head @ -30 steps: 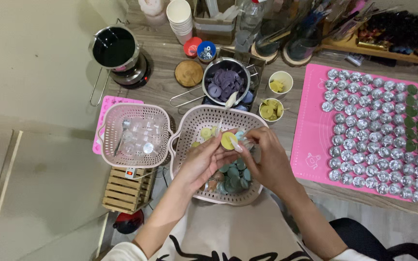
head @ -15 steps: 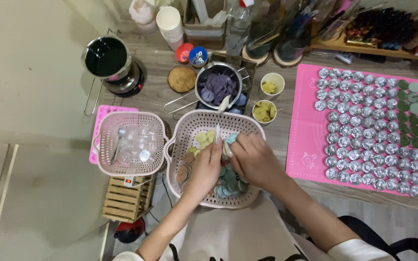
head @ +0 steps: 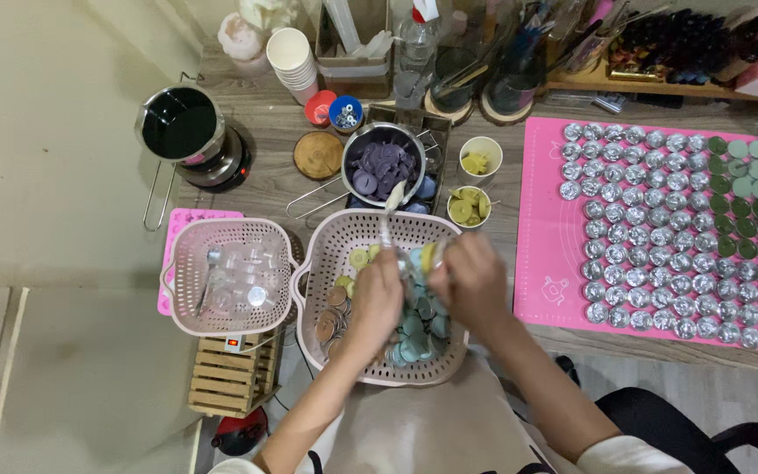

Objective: The person sorts colorful wax items into small metal containers and places a lid on one of them before putting the containers into a basket.

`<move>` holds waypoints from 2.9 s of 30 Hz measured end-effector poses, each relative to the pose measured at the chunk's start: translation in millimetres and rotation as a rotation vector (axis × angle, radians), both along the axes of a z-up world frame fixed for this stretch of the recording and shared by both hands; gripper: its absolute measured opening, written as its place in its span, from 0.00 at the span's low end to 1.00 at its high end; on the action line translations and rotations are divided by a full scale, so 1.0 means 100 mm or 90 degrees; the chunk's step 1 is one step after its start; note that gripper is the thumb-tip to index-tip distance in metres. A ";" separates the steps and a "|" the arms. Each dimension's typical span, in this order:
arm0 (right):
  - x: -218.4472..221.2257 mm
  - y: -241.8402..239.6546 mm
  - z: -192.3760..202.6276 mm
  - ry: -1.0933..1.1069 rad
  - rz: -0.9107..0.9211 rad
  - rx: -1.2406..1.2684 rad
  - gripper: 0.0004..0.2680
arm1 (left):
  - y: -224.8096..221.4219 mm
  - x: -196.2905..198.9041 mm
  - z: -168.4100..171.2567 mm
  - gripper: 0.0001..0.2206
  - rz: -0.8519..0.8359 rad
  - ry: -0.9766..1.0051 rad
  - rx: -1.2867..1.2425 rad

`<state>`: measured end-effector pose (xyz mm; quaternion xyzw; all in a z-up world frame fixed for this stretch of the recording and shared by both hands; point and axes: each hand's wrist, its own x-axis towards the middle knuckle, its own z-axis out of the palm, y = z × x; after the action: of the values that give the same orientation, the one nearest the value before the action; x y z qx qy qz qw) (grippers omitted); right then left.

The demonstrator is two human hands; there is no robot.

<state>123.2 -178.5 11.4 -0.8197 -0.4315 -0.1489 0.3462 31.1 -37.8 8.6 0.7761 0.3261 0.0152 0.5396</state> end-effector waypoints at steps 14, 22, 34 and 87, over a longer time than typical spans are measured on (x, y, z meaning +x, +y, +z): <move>1.70 0.19 -0.88 0.009 -0.247 -0.142 0.09 | 0.19 -0.04 0.08 0.18 0.072 -0.221 -0.290; 0.52 -0.58 -0.32 0.966 0.160 0.030 0.15 | -0.15 0.19 0.03 0.22 -0.077 -0.301 -0.268; 0.73 -1.42 -1.37 1.003 -0.242 0.404 0.09 | -0.85 0.68 -0.16 0.39 -0.189 -0.221 -0.175; 0.20 -0.49 -0.56 0.644 -0.233 0.170 0.11 | 0.44 0.11 -1.32 0.20 -0.188 -0.024 0.532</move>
<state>143.6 -227.1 -44.9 -0.7994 -0.0396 0.1520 0.5798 42.2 5.7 -123.2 0.9654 0.1677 0.0827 0.1818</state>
